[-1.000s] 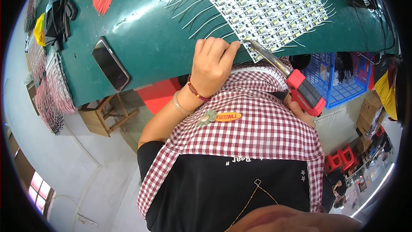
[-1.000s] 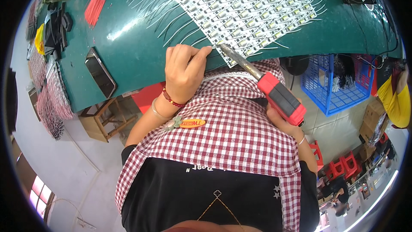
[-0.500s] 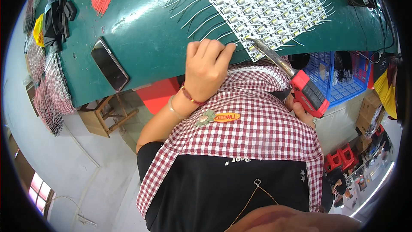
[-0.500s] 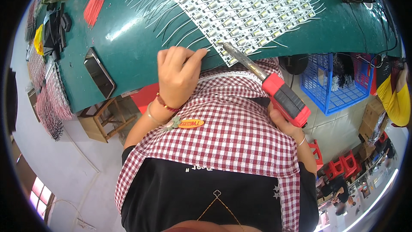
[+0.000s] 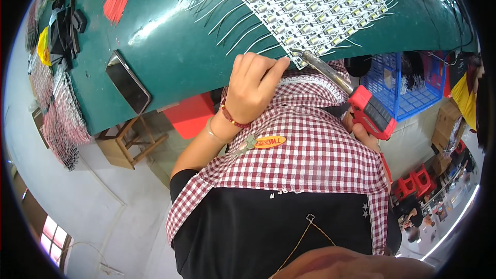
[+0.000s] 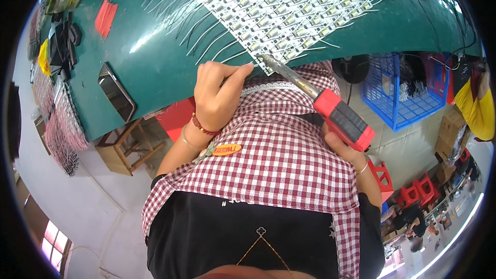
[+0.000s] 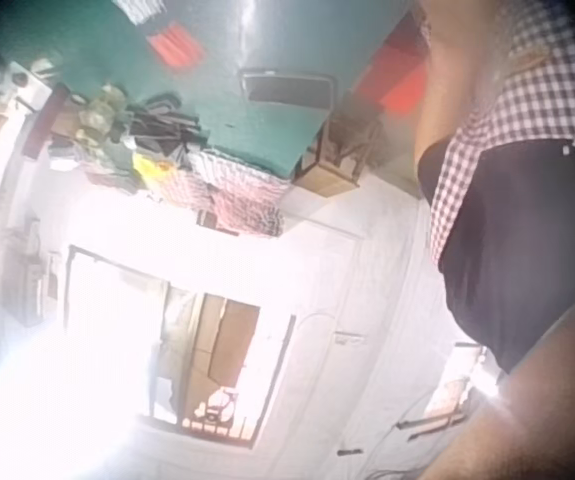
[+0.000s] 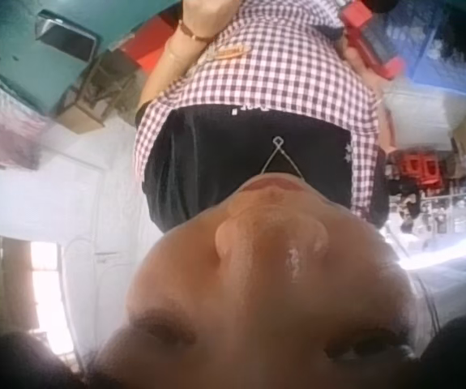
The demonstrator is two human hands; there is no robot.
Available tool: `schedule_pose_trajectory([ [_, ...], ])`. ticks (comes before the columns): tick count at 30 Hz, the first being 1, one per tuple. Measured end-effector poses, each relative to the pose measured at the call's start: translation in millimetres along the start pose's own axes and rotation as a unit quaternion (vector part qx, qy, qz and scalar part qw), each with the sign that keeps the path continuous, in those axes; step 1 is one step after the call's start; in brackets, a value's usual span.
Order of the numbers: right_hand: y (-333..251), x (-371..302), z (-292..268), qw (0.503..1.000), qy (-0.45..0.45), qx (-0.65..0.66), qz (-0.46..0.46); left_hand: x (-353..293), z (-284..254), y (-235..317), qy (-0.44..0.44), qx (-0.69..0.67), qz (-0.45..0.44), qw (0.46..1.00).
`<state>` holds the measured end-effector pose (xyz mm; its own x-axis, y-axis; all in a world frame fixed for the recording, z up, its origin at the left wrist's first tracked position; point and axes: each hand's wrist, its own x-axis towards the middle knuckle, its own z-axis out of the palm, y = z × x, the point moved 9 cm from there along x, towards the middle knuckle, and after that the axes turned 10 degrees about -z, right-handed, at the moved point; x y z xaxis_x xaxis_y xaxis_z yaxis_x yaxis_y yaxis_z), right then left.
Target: The person uses a soldering iron to attach red and black wires to a large LED panel. They pick up individual wires from piles on the table, place them on the panel, and apply heat to secure them. The process is repeated for multiple connection points across the panel.
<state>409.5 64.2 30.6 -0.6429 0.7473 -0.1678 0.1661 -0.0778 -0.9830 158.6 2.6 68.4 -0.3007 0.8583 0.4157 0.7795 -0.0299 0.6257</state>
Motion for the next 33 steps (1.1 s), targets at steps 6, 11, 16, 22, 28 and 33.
schedule_pose_trajectory([
  [6, 35, -13, -4, 0.998, -0.04, 0.018, 0.053, -7, 11, -7, -0.004, 0.0, -0.001, 1.0],
  [11, 46, -20, -8, 0.998, -0.019, 0.022, 0.061, -7, 12, -5, -0.004, 0.007, 0.004, 1.0],
  [16, 48, -20, -13, 0.991, -0.053, -0.119, 0.015, -6, 12, -5, -0.003, -0.003, 0.007, 1.0],
  [22, 46, -21, -13, 0.995, -0.042, -0.083, 0.029, -7, 14, -6, -0.007, -0.001, 0.009, 1.0],
  [28, 47, -21, -13, 0.99, -0.057, -0.118, 0.049, -7, 13, -7, -0.003, 0.003, 0.009, 1.0],
  [33, 47, -20, -14, 0.989, -0.057, -0.132, 0.039, -6, 14, -6, -0.006, 0.002, 0.009, 1.0],
])
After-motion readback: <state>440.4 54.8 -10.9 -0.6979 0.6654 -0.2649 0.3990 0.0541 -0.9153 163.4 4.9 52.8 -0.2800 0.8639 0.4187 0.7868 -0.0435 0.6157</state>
